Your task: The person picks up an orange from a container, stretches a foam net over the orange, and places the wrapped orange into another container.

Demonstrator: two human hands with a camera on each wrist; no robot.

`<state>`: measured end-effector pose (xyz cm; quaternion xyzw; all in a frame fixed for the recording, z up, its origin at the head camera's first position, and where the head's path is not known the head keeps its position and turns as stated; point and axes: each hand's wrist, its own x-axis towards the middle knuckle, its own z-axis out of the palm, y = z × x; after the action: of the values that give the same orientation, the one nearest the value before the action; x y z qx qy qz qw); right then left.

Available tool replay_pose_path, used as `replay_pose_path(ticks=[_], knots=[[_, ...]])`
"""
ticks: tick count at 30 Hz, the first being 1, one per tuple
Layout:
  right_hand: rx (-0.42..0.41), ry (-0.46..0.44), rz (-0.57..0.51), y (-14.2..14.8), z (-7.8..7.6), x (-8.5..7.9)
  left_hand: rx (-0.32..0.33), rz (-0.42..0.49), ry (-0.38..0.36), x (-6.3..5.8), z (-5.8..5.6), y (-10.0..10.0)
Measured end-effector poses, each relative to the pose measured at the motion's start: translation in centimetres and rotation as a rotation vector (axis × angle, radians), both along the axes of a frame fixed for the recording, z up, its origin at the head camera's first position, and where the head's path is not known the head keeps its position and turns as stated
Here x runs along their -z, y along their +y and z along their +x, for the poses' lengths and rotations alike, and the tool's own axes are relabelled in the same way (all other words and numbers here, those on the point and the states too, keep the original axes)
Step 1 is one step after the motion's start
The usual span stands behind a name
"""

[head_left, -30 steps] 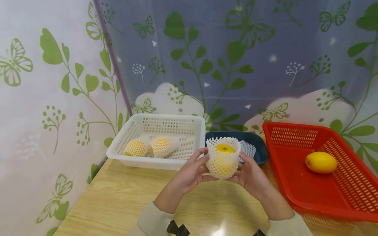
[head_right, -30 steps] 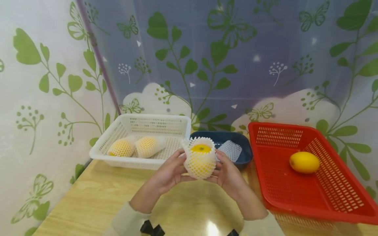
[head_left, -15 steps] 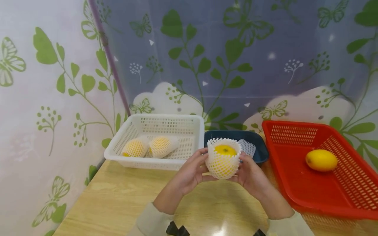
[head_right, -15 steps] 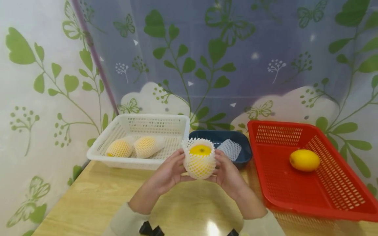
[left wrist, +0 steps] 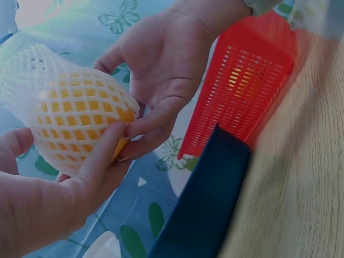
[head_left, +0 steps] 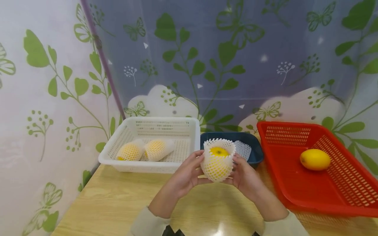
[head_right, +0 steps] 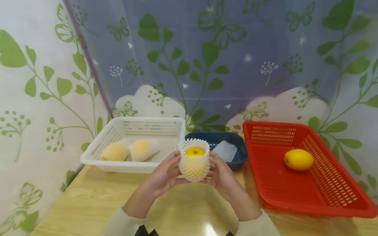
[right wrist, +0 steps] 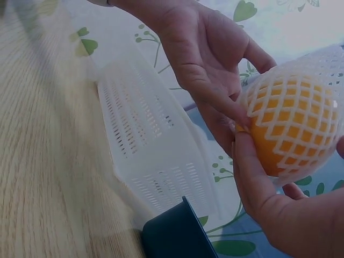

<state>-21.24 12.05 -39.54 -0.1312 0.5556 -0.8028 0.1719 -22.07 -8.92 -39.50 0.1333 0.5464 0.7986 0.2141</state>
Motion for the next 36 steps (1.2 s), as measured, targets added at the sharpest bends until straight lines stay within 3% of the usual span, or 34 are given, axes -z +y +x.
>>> replay_pose_path(ticks=[9, 18, 36], knots=[[-0.004, 0.015, 0.015, 0.21, -0.04, -0.17, -0.012, 0.01, -0.006, -0.13, 0.0, 0.1], [-0.017, 0.007, -0.052, 0.1, -0.33, -0.04, -0.003, 0.038, -0.01, -0.65, 0.09, -0.25], [-0.04, 0.033, -0.085, 0.53, -0.19, 0.25, 0.012, 0.048, -0.005, -0.15, -0.13, -0.41]])
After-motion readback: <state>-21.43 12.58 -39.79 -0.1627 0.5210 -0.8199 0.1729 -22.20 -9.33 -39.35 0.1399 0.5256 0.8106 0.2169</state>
